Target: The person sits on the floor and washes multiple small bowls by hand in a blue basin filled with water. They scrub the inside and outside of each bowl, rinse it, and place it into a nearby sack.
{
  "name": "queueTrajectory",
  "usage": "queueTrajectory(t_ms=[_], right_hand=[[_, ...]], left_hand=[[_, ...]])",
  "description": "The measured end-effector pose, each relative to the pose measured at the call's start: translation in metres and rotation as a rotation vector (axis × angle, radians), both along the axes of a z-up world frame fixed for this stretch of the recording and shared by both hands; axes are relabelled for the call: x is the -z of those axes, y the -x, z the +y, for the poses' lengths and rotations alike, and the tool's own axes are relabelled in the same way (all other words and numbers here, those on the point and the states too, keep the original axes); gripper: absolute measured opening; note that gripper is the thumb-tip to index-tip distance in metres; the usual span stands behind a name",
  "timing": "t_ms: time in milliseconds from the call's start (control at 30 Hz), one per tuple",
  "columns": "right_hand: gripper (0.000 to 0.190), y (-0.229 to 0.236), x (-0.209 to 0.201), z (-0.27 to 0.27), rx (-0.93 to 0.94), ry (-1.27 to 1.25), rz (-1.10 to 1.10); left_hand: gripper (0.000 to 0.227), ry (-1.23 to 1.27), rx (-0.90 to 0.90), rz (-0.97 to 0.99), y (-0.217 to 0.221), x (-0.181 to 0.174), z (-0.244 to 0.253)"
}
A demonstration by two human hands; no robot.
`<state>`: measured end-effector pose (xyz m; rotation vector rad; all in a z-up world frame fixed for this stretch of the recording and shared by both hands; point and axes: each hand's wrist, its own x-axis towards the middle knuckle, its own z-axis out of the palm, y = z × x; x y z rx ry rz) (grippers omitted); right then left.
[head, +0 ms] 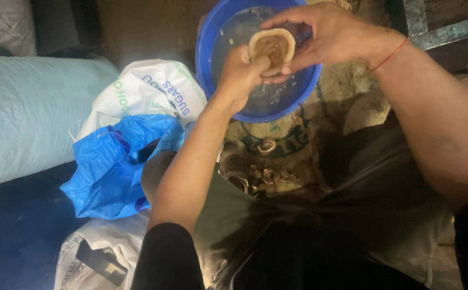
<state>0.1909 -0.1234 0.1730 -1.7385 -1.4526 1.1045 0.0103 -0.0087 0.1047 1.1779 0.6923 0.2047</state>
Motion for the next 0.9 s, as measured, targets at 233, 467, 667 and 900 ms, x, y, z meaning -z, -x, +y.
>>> queueTrajectory(t_ms=[233, 467, 667, 900], right_hand=[[0.075, 0.004, 0.007, -0.007, -0.062, -0.275, -0.038], [0.077, 0.000, 0.006, -0.005, -0.091, -0.252, -0.169], [0.077, 0.002, 0.007, -0.004, -0.145, -0.312, -0.129], [0.073, -0.002, 0.005, -0.007, -0.115, -0.336, -0.169]], left_hand=[[0.030, -0.216, -0.122, -0.037, 0.005, 0.017, -0.003], [0.023, -0.259, -0.113, 0.024, 0.004, 0.018, 0.005], [0.029, -0.216, -0.142, 0.185, 0.000, 0.016, 0.005], [0.023, -0.129, -0.120, 0.060, -0.001, 0.017, 0.001]])
